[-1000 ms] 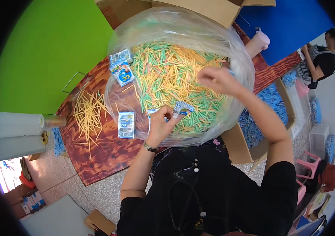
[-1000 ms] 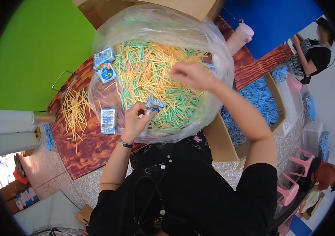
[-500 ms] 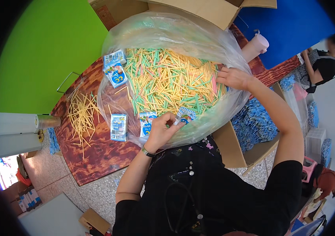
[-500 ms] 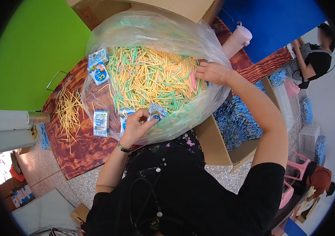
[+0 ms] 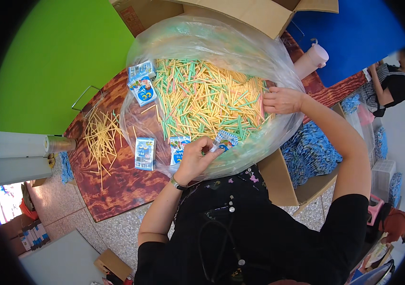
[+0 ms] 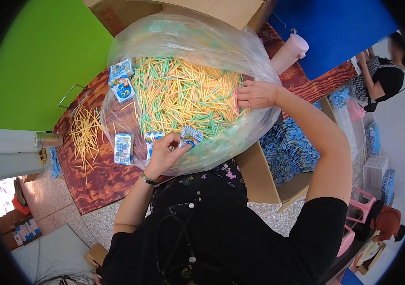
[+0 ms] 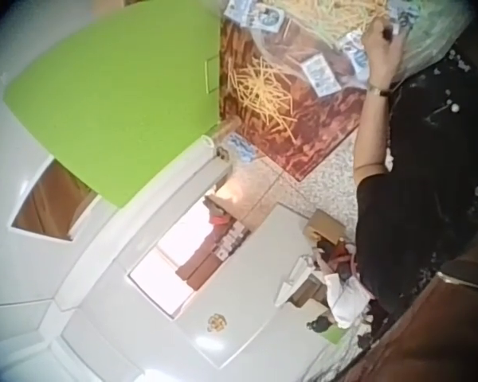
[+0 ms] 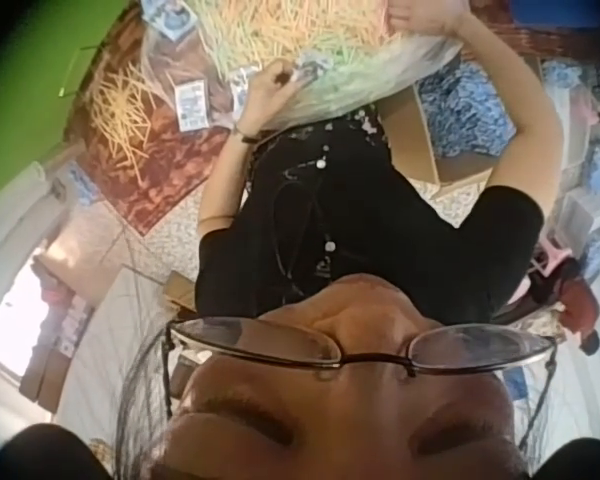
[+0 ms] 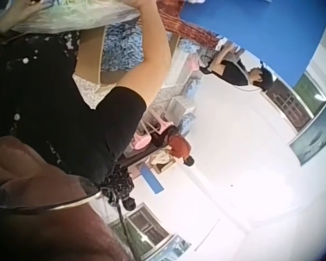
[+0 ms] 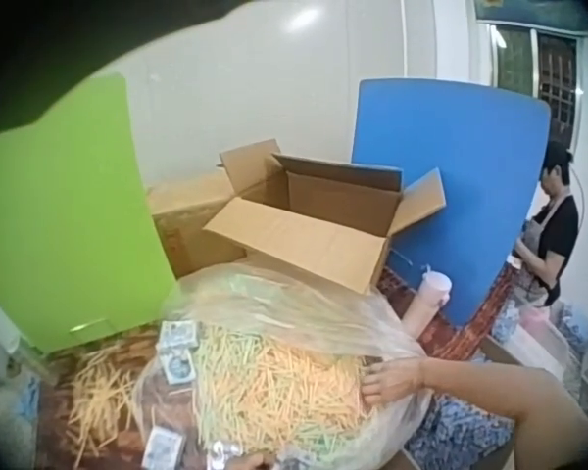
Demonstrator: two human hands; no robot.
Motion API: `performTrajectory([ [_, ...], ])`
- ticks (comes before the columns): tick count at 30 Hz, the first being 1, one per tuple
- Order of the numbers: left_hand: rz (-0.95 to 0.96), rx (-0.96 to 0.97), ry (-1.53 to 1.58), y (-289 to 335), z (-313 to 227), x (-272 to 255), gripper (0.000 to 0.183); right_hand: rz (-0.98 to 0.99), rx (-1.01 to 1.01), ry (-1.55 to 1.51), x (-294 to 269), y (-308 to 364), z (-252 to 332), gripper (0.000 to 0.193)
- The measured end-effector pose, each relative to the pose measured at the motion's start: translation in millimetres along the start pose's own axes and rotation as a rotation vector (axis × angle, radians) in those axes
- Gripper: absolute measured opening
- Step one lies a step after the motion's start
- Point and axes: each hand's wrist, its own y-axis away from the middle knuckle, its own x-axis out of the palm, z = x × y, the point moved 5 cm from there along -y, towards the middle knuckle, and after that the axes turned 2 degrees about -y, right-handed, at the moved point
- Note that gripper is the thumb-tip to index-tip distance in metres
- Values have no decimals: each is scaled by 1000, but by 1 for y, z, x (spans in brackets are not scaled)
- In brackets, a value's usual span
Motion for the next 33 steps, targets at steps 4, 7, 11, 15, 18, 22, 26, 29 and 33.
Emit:
performTrajectory([
  [4, 2, -11, -10, 0, 0, -3, 25, -8, -8, 15, -9, 1, -5, 12],
  [7, 21, -58, 26, -2, 2, -8, 22, -28, 19, -15, -26, 8, -13, 11],
  [11, 25, -160, 194, 3, 35, -13, 15, 267, 329, -106, -55, 13, -37, 13],
  [15, -149, -86, 785, -24, -15, -6, 29, 61, 690, -475, -63, -18, -27, 13],
  [18, -307, -88, 939, -51, -28, -3, 25, 49, 739, -1155, -73, -74, 2, 18],
  [22, -495, -62, 1123, -66, -27, 1, 21, -94, 755, -1793, -52, -123, 26, 23],
  [26, -685, -105, 1059, -62, -6, -20, 22, 131, 712, -2122, -60, -151, 41, 24],
  [29, -765, -90, 1016, -63, -3, -33, 23, 33, 760, -2246, -52, -161, 50, 27],
  [33, -801, -27, 880, -56, 3, -39, 26, -160, 732, -2409, -54, -172, 54, 27],
])
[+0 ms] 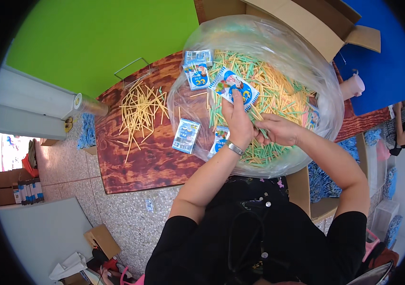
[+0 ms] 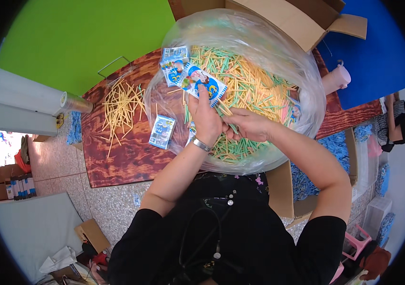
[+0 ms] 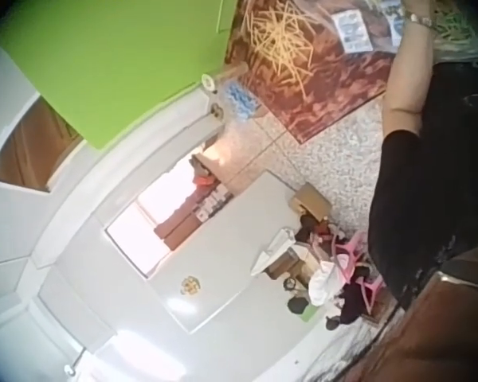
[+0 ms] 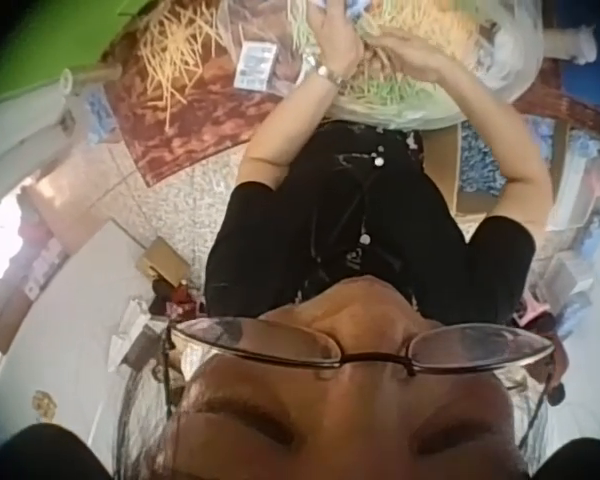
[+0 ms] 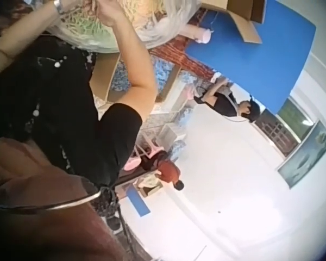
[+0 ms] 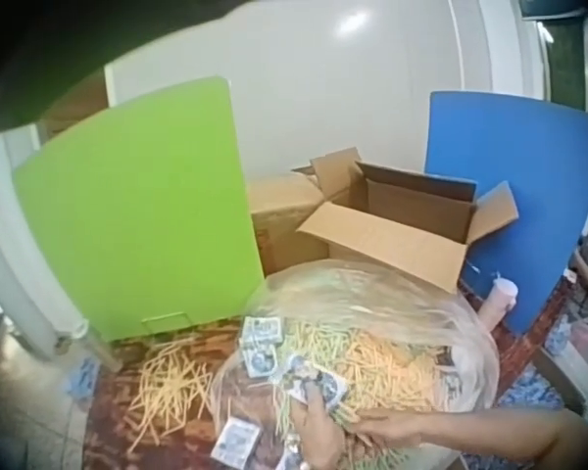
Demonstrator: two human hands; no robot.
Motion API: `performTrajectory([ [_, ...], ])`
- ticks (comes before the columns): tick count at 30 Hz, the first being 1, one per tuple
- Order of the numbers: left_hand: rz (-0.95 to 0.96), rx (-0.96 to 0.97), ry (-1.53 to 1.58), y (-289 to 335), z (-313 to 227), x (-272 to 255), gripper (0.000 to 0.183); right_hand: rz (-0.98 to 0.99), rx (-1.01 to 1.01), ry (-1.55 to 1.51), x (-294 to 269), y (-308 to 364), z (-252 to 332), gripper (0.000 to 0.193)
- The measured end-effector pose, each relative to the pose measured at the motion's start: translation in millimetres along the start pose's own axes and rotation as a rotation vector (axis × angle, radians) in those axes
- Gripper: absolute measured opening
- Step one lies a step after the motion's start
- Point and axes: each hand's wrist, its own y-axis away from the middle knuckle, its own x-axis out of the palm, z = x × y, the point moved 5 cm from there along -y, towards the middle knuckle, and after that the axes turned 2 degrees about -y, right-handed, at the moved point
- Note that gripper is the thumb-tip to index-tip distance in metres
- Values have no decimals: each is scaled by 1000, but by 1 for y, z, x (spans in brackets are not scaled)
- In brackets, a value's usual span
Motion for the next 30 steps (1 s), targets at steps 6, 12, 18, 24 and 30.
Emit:
performTrajectory([
  [6, 4, -33, 32, 19, -12, 4, 27, -247, -170, 209, -2, -9, -5, 37],
  [12, 32, -46, 256, 31, -14, -10, 25, -445, -268, 750, 5, -6, 10, 45],
  [18, 55, -108, 275, 39, -12, -14, 29, -617, -544, 787, 7, -1, 3, 37],
  [24, 221, -256, 266, 4, -33, -4, 32, -82, -20, 680, -4, 14, 30, 36],
  [30, 538, -529, 250, -7, -19, 7, 31, 145, 163, 388, -8, 8, 12, 35],
])
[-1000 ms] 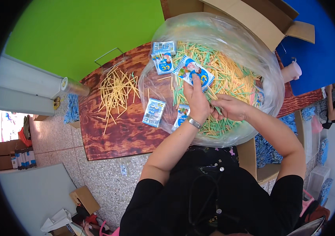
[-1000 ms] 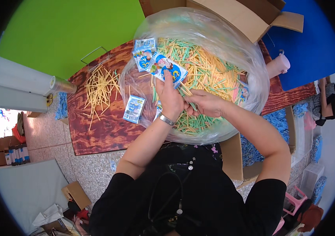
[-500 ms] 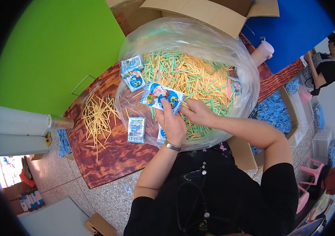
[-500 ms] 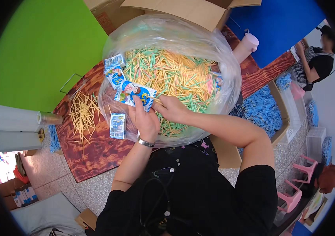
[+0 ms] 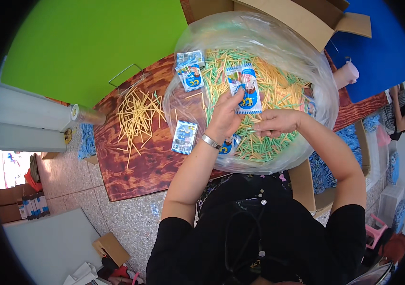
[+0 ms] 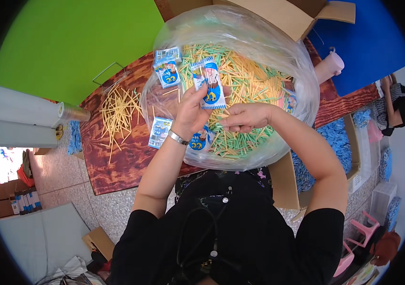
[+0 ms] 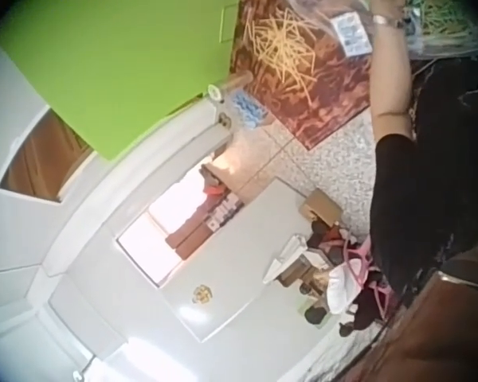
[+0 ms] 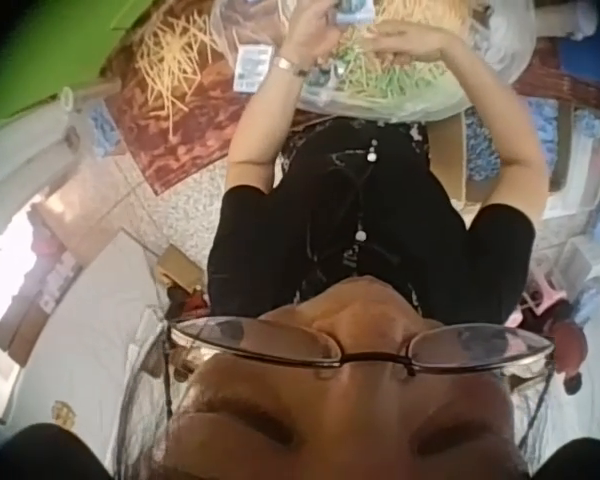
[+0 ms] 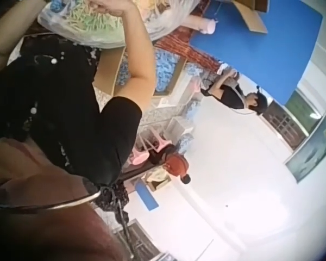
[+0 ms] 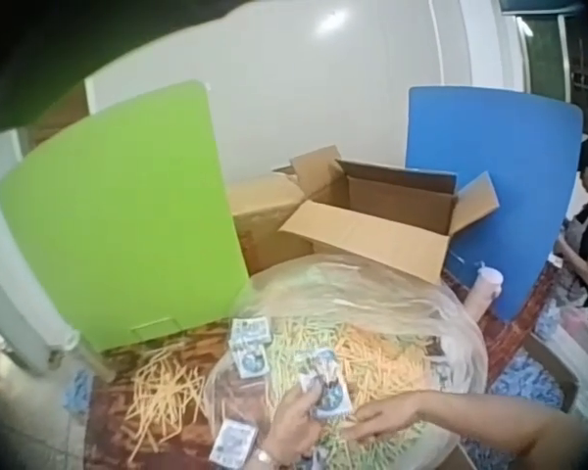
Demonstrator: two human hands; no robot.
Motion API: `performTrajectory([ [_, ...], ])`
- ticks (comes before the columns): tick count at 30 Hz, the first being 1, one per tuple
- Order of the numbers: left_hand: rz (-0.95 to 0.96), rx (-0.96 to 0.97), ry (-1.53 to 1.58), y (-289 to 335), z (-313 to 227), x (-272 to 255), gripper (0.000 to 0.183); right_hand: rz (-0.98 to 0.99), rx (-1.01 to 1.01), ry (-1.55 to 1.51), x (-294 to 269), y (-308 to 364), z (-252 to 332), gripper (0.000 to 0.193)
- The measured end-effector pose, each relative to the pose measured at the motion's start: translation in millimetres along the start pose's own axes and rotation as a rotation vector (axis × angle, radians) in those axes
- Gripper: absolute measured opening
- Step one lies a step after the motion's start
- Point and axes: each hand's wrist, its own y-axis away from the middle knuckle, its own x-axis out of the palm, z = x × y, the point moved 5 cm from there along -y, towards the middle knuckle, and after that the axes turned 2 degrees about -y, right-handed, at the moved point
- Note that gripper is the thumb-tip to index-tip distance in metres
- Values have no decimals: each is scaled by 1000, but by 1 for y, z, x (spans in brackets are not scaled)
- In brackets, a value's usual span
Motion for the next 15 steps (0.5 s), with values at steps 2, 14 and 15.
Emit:
performTrajectory([
  [2, -72, 53, 81, 3, 1, -11, 29, 19, -35, -115, 2, -5, -9, 33],
  [14, -490, 538, 22, 36, 9, -12, 30, -148, -340, -560, 31, -30, -6, 30],
  [15, -493, 544, 22, 37, 11, -13, 30, -205, -339, -454, 34, -27, 0, 28],
])
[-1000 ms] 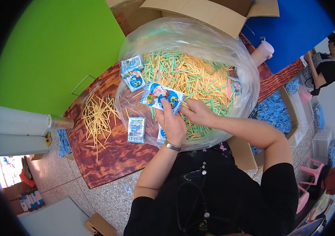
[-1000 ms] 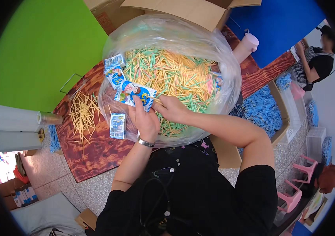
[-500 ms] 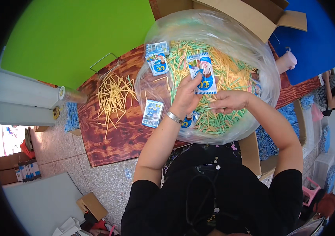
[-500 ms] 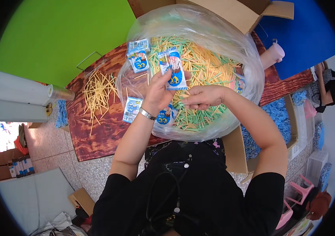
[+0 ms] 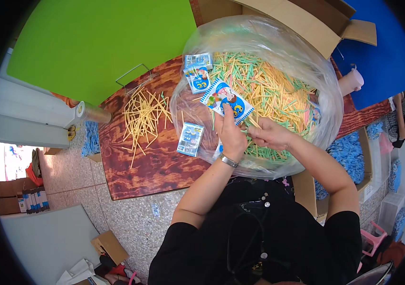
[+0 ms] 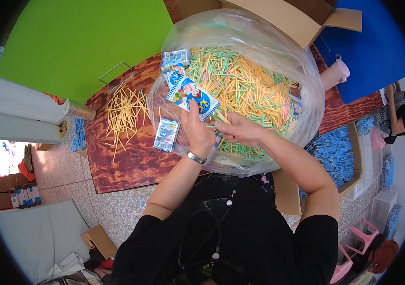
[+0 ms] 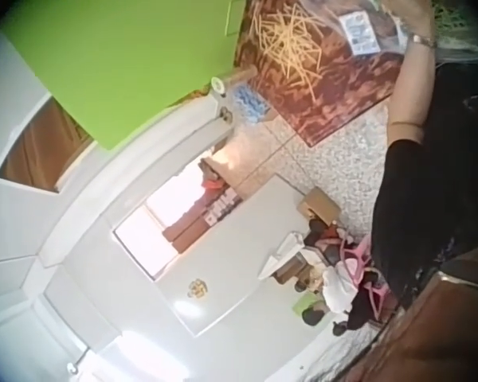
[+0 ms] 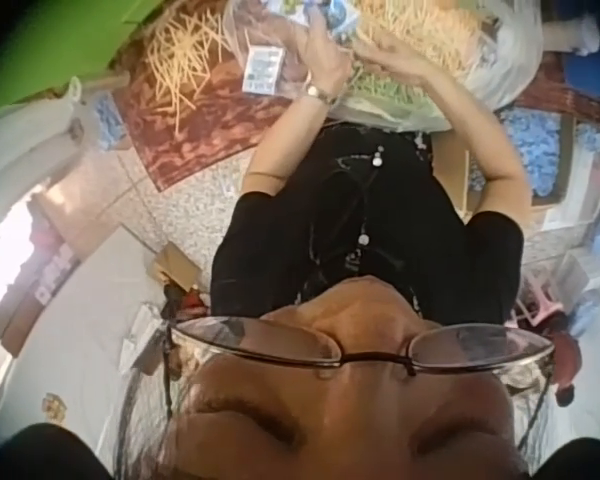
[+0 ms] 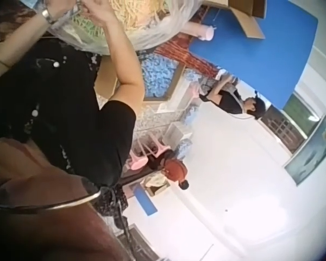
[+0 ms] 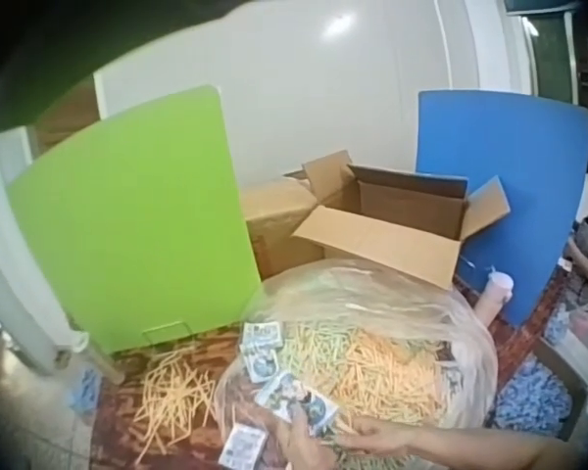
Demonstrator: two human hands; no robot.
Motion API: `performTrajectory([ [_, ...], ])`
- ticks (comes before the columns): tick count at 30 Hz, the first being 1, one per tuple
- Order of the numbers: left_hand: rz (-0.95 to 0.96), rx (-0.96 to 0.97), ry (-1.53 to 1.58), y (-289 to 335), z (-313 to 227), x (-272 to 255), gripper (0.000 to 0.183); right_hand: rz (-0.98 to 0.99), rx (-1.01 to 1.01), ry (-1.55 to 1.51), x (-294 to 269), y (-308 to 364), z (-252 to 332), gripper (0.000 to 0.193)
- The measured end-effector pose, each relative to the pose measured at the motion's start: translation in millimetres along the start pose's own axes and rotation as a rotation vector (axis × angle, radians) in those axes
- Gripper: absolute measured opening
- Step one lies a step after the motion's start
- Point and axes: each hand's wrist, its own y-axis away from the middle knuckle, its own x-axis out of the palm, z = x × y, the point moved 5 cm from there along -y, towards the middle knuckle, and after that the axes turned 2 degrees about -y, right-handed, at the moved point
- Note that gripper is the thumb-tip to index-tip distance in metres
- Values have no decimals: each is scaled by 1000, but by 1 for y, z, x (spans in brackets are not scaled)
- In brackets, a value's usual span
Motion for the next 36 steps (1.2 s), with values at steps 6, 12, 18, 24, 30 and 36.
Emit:
performTrajectory([
  [6, -4, -7, 10, 7, 0, 0, 33, -94, -80, 434, -8, -6, 2, 30],
  [12, -78, 10, -37, 0, -12, 7, 32, -202, -331, 918, 16, 1, 28, 31],
  [18, -25, 33, -31, 0, -18, -14, 30, -156, -183, 1413, -9, 15, 73, 24],
  [24, 220, 95, -761, 2, -28, -36, 19, -112, 120, 2115, -34, 27, 102, 17],
  [30, 267, 26, -908, 12, -20, -57, 17, -246, 319, 2428, -48, 11, 36, 8],
  [36, 305, 165, -988, 9, -8, -77, 17, -430, 112, 2468, -47, 16, 18, 7],
])
